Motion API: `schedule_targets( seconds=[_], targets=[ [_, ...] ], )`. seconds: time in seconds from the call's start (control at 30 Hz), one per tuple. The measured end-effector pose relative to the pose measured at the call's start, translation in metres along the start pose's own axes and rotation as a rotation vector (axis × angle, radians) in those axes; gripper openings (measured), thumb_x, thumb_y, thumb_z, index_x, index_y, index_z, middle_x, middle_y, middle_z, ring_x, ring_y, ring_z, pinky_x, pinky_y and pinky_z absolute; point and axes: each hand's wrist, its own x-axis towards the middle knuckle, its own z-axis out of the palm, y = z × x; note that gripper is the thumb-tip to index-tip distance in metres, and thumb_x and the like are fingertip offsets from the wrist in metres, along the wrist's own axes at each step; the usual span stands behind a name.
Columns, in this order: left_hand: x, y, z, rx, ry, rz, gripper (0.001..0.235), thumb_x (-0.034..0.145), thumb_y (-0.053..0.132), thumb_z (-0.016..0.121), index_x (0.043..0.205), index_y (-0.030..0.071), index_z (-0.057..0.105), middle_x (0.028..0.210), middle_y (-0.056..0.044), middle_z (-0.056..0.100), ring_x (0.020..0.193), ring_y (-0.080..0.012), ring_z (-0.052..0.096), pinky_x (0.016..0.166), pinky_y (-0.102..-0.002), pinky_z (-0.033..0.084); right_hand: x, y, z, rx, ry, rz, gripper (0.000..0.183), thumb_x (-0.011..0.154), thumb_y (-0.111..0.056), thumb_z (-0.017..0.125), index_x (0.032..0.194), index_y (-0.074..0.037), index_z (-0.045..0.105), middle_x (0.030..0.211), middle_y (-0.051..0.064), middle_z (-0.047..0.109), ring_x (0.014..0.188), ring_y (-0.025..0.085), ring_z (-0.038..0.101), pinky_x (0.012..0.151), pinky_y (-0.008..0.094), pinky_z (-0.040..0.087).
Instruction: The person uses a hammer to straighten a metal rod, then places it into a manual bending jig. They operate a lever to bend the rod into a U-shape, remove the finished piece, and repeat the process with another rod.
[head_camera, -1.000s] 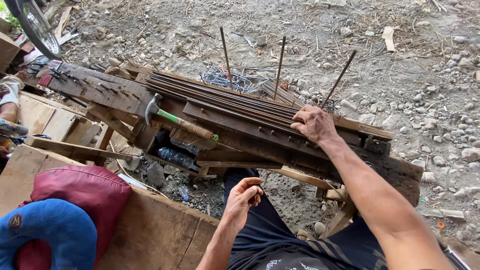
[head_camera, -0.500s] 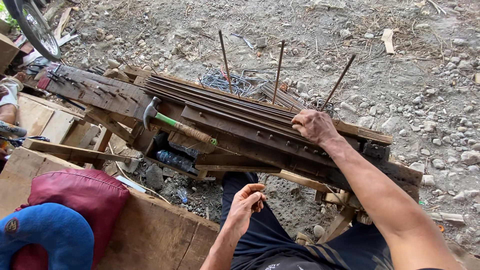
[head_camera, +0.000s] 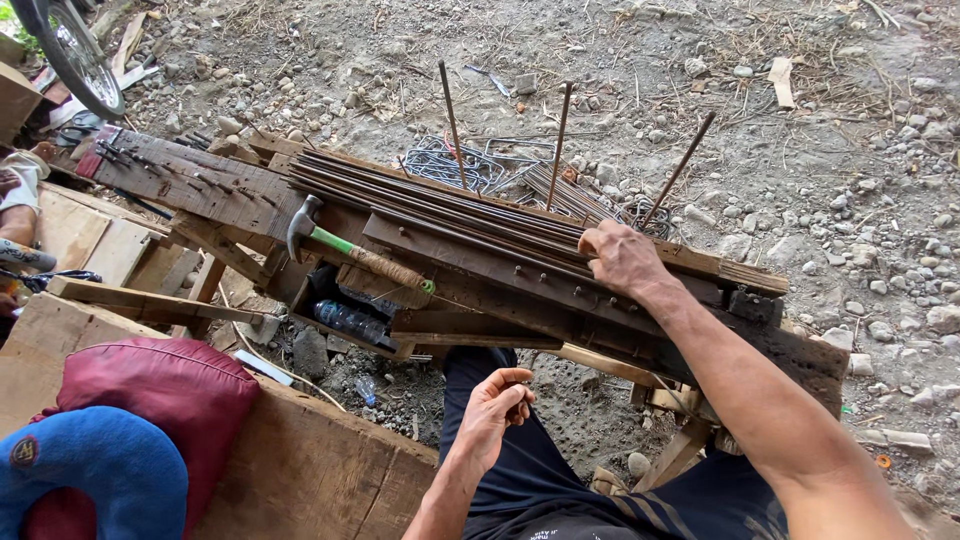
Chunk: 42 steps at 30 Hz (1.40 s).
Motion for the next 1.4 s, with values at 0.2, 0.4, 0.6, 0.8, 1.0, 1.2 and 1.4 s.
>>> schedule_targets(
  seconds=[0.2,0.4,0.6,0.8,1.0,1.2,1.4],
  targets=[
    [0.0,0.005,-0.005,0.005,0.025,0.008,0.023,0.09,-0.002,0.055,0.109,0.002,0.068,0.079,-0.01,0.069,0.058,-0.0111,0.054,0.053,-0.022,0.04,-0.014,0.0,-0.01,0.171,-0.027,0.01,0.015,0.089,-0.013,0.064,0.104,-0.015,0.065,0.1,0.007,0.071,0.078,0.02,0.068,0.067,0.03,0.06],
    [0.003,0.008,-0.005,-0.01,0.015,0.028,0.021,0.092,0.0,0.058,0.112,0.0,0.067,0.08,-0.012,0.068,0.059,-0.0122,0.054,0.053,-0.022,0.04,-0.063,-0.007,-0.048,0.374,0.035,0.003,0.013,0.092,-0.011,0.059,0.103,-0.008,0.066,0.106,0.012,0.071,0.082,0.021,0.068,0.069,0.028,0.059],
    [0.022,0.003,0.019,-0.027,-0.135,0.079,0.019,0.095,0.004,0.059,0.113,0.001,0.066,0.083,-0.013,0.066,0.057,-0.0123,0.051,0.055,-0.024,0.038,-0.161,-0.06,-0.074,1.02,-0.269,0.586,0.017,0.099,-0.005,0.058,0.109,0.0,0.07,0.076,0.011,0.061,0.059,0.018,0.053,0.049,0.026,0.043],
    [0.011,0.027,0.07,-0.02,-0.412,0.211,0.038,0.098,0.022,0.059,0.13,0.002,0.06,0.109,-0.012,0.065,0.083,-0.0161,0.067,0.067,-0.024,0.057,-0.209,-0.109,-0.024,1.877,-0.236,0.683,0.016,0.093,0.004,0.065,0.104,-0.002,0.054,0.065,0.008,0.052,0.048,0.012,0.052,0.033,0.023,0.041],
    [0.012,0.031,0.06,-0.25,-0.389,0.152,0.019,0.096,0.011,0.064,0.109,-0.002,0.067,0.081,-0.008,0.066,0.063,-0.0112,0.061,0.06,-0.019,0.051,-0.206,-0.14,-0.022,1.995,-0.227,0.407,0.01,0.094,-0.001,0.065,0.092,-0.001,0.055,0.066,0.012,0.06,0.05,0.018,0.062,0.041,0.028,0.053],
    [0.0,0.048,0.056,-0.27,-0.403,0.124,0.026,0.102,0.012,0.055,0.118,-0.007,0.061,0.076,-0.012,0.062,0.058,-0.0119,0.06,0.052,-0.02,0.051,-0.196,-0.155,-0.011,2.0,-0.122,0.41,0.017,0.092,-0.009,0.071,0.093,0.003,0.059,0.061,0.011,0.06,0.045,0.021,0.065,0.036,0.032,0.056],
    [-0.002,0.055,0.034,-0.255,-0.468,0.08,0.028,0.102,0.01,0.052,0.122,-0.01,0.057,0.073,-0.013,0.057,0.055,-0.0155,0.059,0.052,-0.025,0.052,-0.188,-0.154,-0.022,1.84,-0.311,0.43,0.04,0.102,-0.04,0.054,0.086,-0.004,0.066,0.064,0.011,0.067,0.049,0.022,0.068,0.04,0.034,0.057]
  ],
)
